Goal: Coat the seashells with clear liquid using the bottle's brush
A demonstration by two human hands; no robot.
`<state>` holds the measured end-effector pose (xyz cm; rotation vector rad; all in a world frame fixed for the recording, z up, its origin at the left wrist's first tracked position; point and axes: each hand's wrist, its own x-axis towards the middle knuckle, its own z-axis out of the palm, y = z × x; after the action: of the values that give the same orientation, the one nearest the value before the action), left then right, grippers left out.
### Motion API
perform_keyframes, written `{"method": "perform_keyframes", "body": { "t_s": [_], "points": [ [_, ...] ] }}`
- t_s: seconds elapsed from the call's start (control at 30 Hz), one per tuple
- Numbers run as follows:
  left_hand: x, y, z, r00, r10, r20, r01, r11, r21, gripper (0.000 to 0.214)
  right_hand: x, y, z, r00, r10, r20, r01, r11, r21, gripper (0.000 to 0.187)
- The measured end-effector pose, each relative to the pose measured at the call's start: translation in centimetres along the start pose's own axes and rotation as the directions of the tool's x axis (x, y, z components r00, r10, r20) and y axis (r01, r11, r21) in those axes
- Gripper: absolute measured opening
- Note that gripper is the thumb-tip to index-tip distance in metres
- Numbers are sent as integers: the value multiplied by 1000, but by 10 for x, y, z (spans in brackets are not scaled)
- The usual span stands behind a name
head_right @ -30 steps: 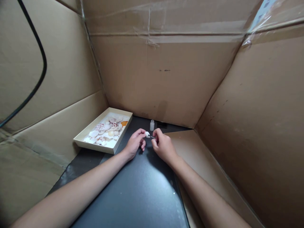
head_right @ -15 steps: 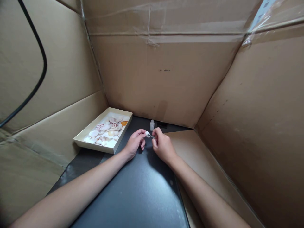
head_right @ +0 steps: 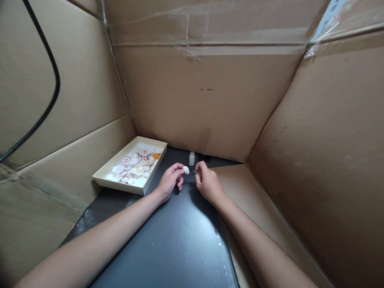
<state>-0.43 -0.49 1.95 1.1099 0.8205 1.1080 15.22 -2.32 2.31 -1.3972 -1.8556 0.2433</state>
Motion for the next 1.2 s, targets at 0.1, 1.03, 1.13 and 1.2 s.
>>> {"method": "perform_keyframes", "body": {
  "t_s": [0.1, 1.03, 1.13, 1.2],
  "points": [
    [0, -1, 0, 1000, 4, 0, -4, 1000, -8, 17, -1, -2, -1, 1000, -6, -11, 6, 1000, -4, 16],
    [3, -3, -3, 999, 9, -51, -15, 992, -122, 17, -2, -8, 1, 997, 13, 71, -46, 877, 478, 15],
    [3, -3, -3, 999, 10, -42, -15, 993, -116, 17, -4, -11, 3, 979, 66, 193, -169, 791, 588, 15],
    [3, -3, -3, 999, 9, -35, -12, 994, -109, 17, -4, -12, 5, 962, 91, 258, -237, 751, 616, 13]
  ]
}}
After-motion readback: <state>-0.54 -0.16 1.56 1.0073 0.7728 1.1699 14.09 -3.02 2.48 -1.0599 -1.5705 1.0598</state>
